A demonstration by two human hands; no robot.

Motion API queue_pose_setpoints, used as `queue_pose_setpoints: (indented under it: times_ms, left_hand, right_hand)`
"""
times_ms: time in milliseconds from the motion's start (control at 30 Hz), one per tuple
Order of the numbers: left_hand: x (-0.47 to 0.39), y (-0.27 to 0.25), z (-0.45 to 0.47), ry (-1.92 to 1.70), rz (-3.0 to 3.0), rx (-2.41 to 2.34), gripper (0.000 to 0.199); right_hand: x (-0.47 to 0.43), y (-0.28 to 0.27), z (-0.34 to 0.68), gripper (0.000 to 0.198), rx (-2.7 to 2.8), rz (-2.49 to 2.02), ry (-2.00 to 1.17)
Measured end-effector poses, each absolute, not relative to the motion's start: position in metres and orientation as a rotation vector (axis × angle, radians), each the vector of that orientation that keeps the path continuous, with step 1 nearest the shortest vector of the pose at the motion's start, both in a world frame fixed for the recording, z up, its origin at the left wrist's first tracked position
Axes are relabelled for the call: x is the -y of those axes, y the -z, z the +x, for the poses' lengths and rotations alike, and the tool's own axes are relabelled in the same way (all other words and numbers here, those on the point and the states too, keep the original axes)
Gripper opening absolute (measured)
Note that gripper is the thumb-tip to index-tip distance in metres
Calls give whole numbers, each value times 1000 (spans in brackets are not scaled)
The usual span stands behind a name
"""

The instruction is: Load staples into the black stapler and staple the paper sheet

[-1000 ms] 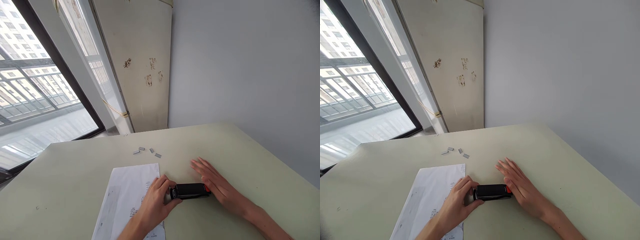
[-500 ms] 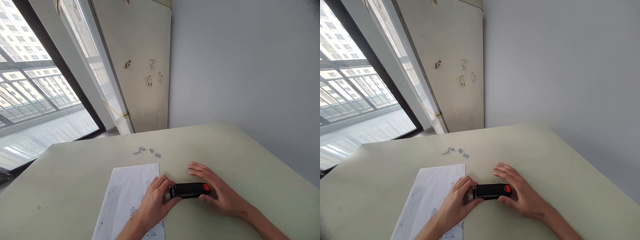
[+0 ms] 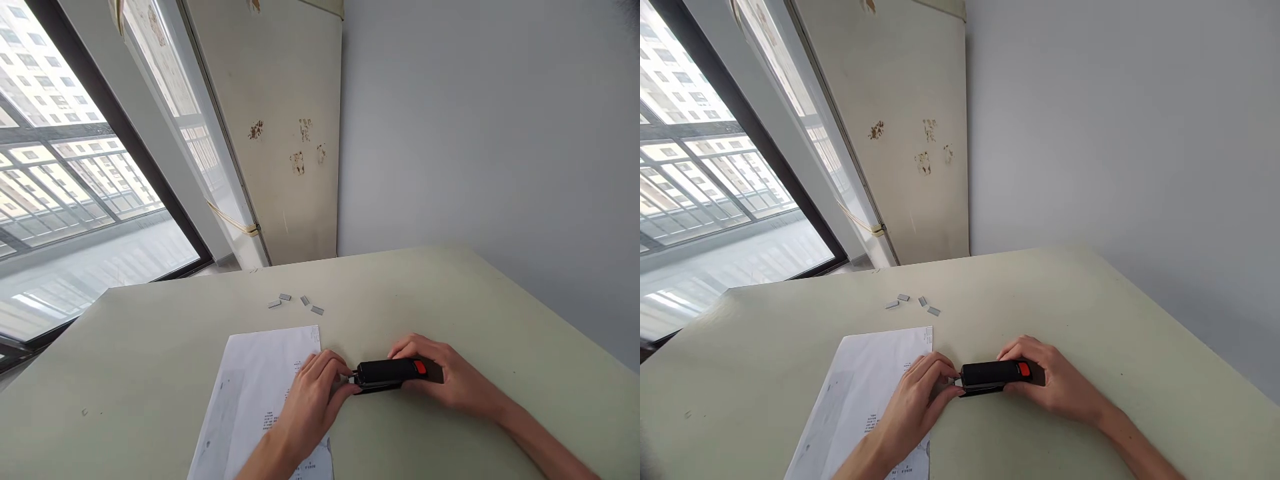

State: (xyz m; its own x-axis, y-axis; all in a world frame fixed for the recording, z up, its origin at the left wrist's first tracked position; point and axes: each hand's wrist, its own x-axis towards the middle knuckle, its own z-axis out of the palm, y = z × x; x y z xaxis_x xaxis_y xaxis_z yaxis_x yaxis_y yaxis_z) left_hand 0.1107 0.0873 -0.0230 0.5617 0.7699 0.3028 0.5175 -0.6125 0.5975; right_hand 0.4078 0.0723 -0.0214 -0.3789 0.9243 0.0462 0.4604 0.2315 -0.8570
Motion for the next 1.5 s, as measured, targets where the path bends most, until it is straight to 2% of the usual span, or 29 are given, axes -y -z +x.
queue_pose_setpoints:
  times_ms: [433, 567, 667, 733, 900, 1067, 1267, 1500]
  left_hand:
    - [-86, 23, 113, -728, 2379, -1094, 13]
    - [-85, 22, 112, -719, 2365, -1107, 11]
    - [-83, 19, 112, -756, 2343, -1115, 23]
    - [-84, 15, 113, -785, 2330, -1141, 23]
    - [-111, 1, 107, -873, 2427, -1270, 16]
    - [-163, 2, 86, -760, 2541, -1479, 20]
    - [-200, 18, 81, -650, 2593, -1484, 24]
    - [-203, 24, 93, -674, 2558, -1436, 22]
  right_hand:
    - [-78, 19, 442, 24, 1793, -1367, -1262]
    - [-79, 20, 444, 39, 1713, -1279, -1340]
    - [-80, 22, 445, 49, 1638, -1268, -1309]
    - [-80, 22, 444, 51, 1588, -1284, -1286]
    - [-78, 15, 439, 48, 1564, -1301, -1257]
    - [-77, 10, 437, 48, 1587, -1313, -1220]
    - [-78, 12, 438, 45, 1600, -1307, -1236]
    - [-79, 14, 439, 42, 1598, -1299, -1261]
